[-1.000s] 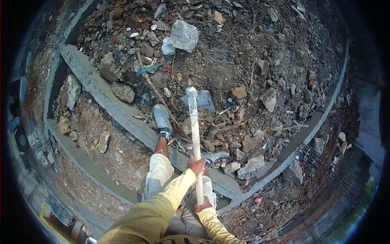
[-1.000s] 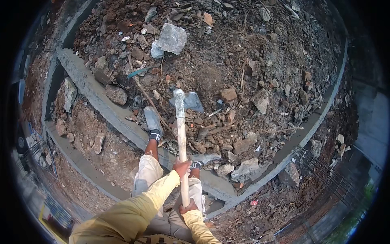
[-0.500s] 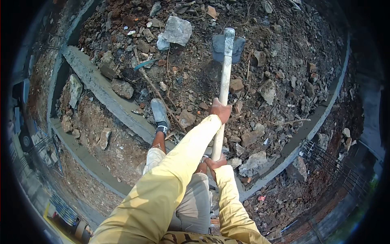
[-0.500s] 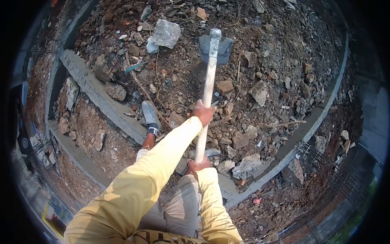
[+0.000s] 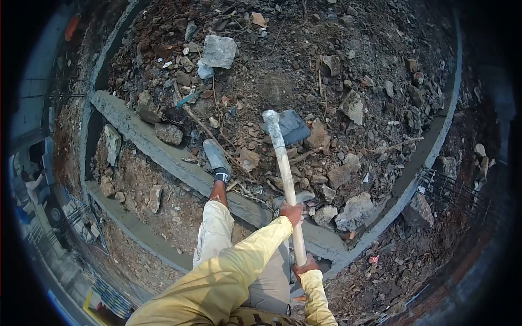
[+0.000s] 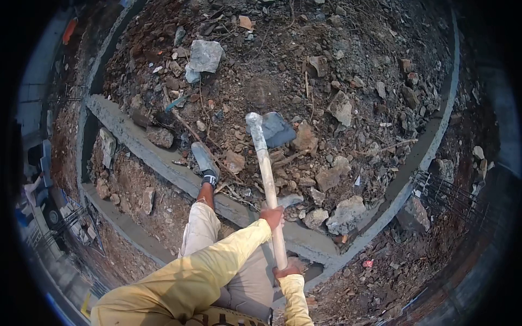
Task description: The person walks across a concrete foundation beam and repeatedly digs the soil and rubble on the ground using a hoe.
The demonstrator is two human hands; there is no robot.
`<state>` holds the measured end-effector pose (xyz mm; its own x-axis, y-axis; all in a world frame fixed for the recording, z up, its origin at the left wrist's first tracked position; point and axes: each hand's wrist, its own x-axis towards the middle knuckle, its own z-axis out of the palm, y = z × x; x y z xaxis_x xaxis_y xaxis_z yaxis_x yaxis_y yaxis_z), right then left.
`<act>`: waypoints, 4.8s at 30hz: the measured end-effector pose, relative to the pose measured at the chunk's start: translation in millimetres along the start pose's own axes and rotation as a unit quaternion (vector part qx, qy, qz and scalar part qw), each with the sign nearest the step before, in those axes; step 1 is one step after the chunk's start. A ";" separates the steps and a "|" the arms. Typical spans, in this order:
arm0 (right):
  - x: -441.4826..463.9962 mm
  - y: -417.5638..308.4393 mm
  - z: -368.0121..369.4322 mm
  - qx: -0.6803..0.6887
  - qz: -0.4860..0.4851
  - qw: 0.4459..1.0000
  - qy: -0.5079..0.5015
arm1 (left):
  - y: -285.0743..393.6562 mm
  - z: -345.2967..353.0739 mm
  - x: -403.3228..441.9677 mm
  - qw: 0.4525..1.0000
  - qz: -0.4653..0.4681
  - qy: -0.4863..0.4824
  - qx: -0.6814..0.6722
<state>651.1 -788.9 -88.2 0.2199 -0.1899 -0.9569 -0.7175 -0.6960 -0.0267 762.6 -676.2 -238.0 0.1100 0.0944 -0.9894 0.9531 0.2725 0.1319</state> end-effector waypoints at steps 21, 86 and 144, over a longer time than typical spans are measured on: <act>87.9 -165.9 8.0 0.008 -0.217 0.971 0.101 | 196.9 -54.2 25.7 0.973 0.226 -0.028 -0.033; 96.9 -520.8 133.6 0.511 -0.196 0.823 -0.152 | 504.4 -229.2 109.2 0.837 0.220 0.144 0.480; -54.1 -492.6 203.9 0.572 -0.226 0.787 0.045 | 48.1 -737.9 -162.7 0.823 -0.039 0.053 0.564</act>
<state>857.9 -294.6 -82.2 0.6330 -0.1863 -0.7514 -0.6667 0.3621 -0.6515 582.4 28.0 -26.4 0.0677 0.2182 -0.9735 0.6190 -0.7745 -0.1306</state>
